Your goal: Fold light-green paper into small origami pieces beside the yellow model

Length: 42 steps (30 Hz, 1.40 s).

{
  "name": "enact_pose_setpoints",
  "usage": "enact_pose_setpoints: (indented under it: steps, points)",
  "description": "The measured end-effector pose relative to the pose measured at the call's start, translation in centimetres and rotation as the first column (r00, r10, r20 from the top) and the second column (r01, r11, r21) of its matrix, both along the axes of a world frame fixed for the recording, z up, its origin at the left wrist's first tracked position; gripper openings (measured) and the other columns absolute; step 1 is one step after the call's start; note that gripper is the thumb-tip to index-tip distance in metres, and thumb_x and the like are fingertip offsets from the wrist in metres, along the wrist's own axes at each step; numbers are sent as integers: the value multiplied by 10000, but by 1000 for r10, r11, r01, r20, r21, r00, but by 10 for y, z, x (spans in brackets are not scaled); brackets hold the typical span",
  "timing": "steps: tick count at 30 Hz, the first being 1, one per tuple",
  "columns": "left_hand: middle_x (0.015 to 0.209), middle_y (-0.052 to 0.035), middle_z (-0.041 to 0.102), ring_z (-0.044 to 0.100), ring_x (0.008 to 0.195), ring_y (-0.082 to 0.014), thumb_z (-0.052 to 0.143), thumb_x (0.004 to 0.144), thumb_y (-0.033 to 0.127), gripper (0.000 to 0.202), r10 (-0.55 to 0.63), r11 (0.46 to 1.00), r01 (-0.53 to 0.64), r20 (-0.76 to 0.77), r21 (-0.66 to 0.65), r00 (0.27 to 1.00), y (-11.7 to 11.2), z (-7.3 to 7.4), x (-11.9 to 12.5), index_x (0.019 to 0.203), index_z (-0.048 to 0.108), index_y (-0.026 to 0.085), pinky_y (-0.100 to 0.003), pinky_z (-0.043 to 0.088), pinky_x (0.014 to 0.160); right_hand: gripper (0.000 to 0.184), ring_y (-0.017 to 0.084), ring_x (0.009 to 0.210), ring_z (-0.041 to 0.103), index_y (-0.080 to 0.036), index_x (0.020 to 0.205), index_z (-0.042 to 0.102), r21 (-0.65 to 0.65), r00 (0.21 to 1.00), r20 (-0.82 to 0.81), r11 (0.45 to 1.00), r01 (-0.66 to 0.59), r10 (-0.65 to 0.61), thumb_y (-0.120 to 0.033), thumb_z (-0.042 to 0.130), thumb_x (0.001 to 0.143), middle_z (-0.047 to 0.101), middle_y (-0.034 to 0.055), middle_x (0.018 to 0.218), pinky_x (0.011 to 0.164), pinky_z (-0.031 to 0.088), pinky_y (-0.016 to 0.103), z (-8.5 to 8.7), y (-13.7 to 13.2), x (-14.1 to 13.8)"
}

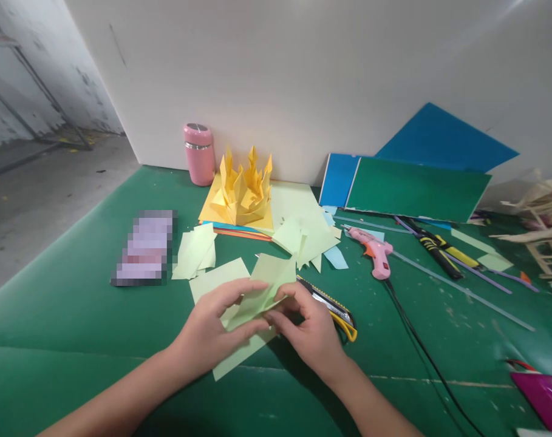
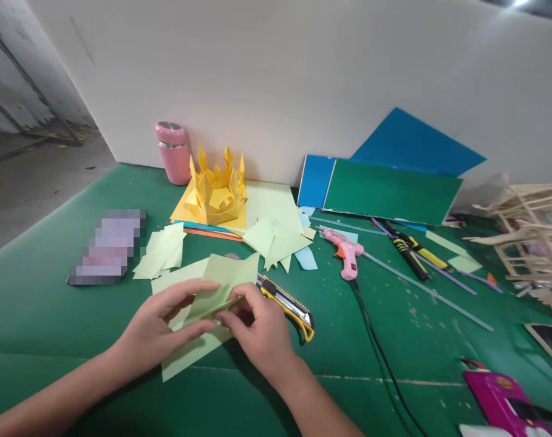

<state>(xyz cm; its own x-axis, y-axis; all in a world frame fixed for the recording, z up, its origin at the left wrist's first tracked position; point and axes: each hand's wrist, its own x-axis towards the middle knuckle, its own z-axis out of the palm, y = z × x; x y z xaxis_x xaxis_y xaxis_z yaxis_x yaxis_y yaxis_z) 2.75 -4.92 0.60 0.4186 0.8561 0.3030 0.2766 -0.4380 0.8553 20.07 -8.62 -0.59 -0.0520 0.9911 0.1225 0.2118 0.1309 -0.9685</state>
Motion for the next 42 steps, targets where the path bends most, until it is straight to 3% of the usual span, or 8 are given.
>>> enact_pose_setpoints:
  steps: [3,7,10,13,16,25,33,42]
  points:
    - [871,-34,728,680,742,-172,660,751,230,185,89,994,-85,65,-61,994,1,0,4,935,674,220,-283,582,689,282,109,474,531,-246,929,430,-5,987,-137,997,82,-82,-259,659,765,566,-81,584,466,419,209,-2,2,-2]
    - [849,-9,698,682,762,-155,685,712,206,297,135,954,-49,274,-297,952,4,1,6,989,579,217,-265,590,696,578,79,467,509,-272,1017,377,-52,903,-382,980,191,-196,-296,801,624,563,-96,655,447,418,181,-5,9,-1]
    - [830,8,678,684,776,-149,711,689,190,488,157,902,19,367,-432,917,4,3,8,1100,450,226,-260,584,700,701,130,628,614,-277,1079,435,-148,865,-491,988,38,-107,-335,860,525,656,-11,885,487,480,213,-2,11,-1]
    - [820,15,661,678,747,-145,728,675,193,599,158,869,50,373,-492,914,1,4,10,1158,375,227,-265,575,688,517,226,856,664,-230,994,600,-238,865,-502,959,-156,16,-378,839,560,707,55,959,662,541,313,2,8,-4]
    - [835,2,666,671,773,-158,724,674,213,594,140,849,69,350,-523,926,0,4,11,1153,373,222,-281,566,697,354,247,886,671,-211,911,682,-295,878,-478,947,-129,-29,-404,786,633,738,58,920,776,527,376,5,6,-5]
    - [731,7,608,597,704,-133,720,635,286,336,153,824,-9,208,-567,966,4,2,10,899,554,162,-259,530,630,323,179,685,654,-178,828,713,-374,845,-499,927,-11,-191,-366,811,584,744,36,779,612,518,288,6,10,-4]
    - [683,36,578,584,658,-98,724,620,233,223,178,836,-7,258,-548,950,3,3,12,740,546,173,-218,518,614,343,177,654,640,-167,792,719,-415,845,-475,909,31,-245,-388,825,553,736,39,740,578,508,281,8,9,-5]
    - [685,34,574,572,630,-90,709,654,221,192,112,852,19,217,-523,970,3,3,11,718,534,175,-204,511,582,353,165,629,634,-164,749,721,-448,789,-517,890,82,-333,-368,857,496,738,38,743,564,514,277,7,12,-4]
